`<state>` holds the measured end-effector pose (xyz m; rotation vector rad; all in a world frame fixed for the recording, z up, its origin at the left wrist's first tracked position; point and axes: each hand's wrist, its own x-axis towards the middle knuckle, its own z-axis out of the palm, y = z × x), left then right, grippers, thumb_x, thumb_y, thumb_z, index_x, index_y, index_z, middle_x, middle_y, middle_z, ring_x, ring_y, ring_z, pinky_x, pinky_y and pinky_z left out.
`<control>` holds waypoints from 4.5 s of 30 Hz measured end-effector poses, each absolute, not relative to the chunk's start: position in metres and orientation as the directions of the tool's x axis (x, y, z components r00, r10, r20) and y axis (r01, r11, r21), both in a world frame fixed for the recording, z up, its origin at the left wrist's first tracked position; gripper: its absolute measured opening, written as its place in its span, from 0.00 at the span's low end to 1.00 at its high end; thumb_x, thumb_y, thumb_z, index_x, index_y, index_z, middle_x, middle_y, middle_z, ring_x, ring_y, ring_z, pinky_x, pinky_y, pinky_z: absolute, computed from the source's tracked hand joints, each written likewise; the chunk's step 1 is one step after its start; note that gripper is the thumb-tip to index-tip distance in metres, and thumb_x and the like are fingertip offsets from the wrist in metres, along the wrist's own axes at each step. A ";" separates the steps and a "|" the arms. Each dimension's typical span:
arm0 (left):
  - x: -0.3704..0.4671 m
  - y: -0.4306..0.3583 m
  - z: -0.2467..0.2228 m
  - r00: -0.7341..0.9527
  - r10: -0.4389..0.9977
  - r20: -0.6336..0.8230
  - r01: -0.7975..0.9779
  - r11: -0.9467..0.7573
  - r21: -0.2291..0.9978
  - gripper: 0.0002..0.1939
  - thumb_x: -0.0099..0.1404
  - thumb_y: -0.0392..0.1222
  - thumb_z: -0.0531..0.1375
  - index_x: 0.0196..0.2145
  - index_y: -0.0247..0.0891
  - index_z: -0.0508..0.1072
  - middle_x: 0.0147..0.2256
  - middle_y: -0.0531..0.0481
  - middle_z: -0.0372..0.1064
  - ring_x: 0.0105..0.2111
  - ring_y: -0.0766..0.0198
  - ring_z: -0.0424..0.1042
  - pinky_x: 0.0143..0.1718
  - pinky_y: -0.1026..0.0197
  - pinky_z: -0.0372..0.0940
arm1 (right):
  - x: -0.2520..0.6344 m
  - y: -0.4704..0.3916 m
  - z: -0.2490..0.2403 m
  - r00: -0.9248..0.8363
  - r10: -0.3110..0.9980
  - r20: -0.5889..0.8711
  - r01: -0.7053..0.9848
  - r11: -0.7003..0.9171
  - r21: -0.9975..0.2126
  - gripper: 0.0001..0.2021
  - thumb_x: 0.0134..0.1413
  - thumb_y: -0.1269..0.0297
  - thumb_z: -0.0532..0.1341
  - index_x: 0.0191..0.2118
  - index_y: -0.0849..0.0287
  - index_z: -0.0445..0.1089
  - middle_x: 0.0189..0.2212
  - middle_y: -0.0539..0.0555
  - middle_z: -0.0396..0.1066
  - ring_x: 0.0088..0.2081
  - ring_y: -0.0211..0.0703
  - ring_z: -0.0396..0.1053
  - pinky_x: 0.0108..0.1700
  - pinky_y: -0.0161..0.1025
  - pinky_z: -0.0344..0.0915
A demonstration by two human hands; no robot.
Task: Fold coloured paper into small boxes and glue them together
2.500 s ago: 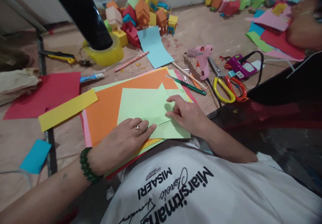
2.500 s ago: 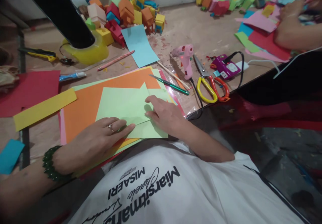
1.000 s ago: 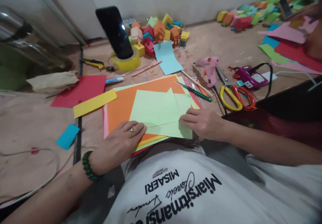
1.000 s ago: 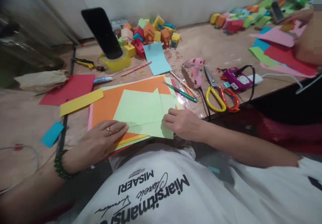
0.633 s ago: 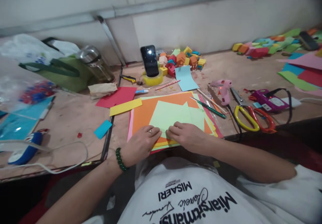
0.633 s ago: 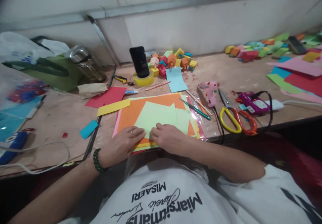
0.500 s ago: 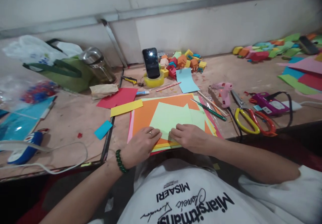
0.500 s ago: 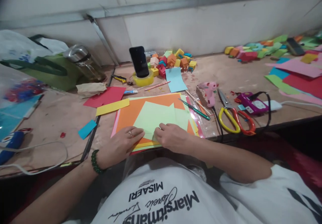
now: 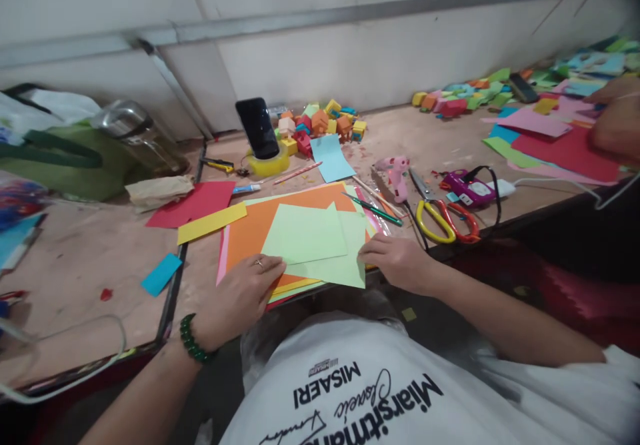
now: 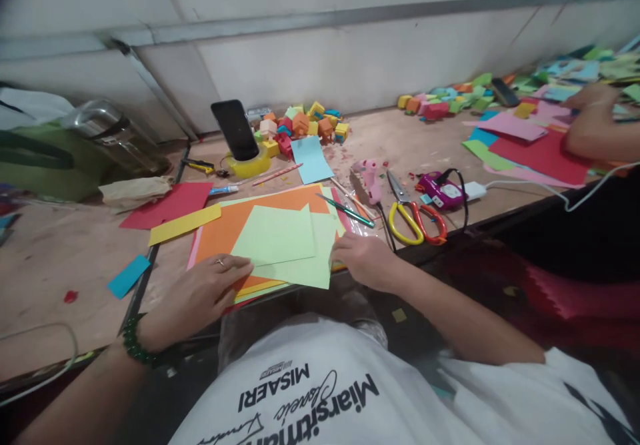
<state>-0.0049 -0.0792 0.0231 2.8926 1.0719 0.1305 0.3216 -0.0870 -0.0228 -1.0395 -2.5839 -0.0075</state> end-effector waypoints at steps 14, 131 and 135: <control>0.058 -0.010 0.013 0.665 0.746 0.010 0.736 -0.658 0.157 0.29 0.53 0.57 0.65 0.46 0.36 0.69 0.40 0.42 0.67 0.40 0.51 0.68 0.39 0.52 0.65 | 0.325 -0.036 -0.028 -0.061 0.950 0.306 0.996 0.076 -0.037 0.06 0.58 0.65 0.58 0.33 0.60 0.70 0.36 0.61 0.72 0.42 0.52 0.68 0.38 0.43 0.65; 0.069 -0.012 0.007 0.729 0.685 -0.005 0.640 -0.679 0.360 0.27 0.67 0.49 0.49 0.61 0.39 0.57 0.63 0.36 0.53 0.61 0.47 0.54 0.59 0.40 0.50 | 0.332 -0.101 -0.032 -0.262 0.885 0.386 0.752 0.438 -0.492 0.10 0.61 0.64 0.56 0.43 0.55 0.74 0.31 0.53 0.66 0.31 0.39 0.67 0.31 0.35 0.66; 0.064 -0.011 0.001 0.834 0.533 -0.142 0.551 -0.793 0.260 0.27 0.71 0.51 0.39 0.65 0.48 0.49 0.68 0.46 0.37 0.67 0.49 0.37 0.62 0.33 0.35 | 0.330 -0.098 -0.028 -0.311 0.861 0.403 0.728 0.488 -0.481 0.10 0.62 0.64 0.56 0.42 0.55 0.75 0.30 0.53 0.66 0.31 0.39 0.68 0.31 0.35 0.65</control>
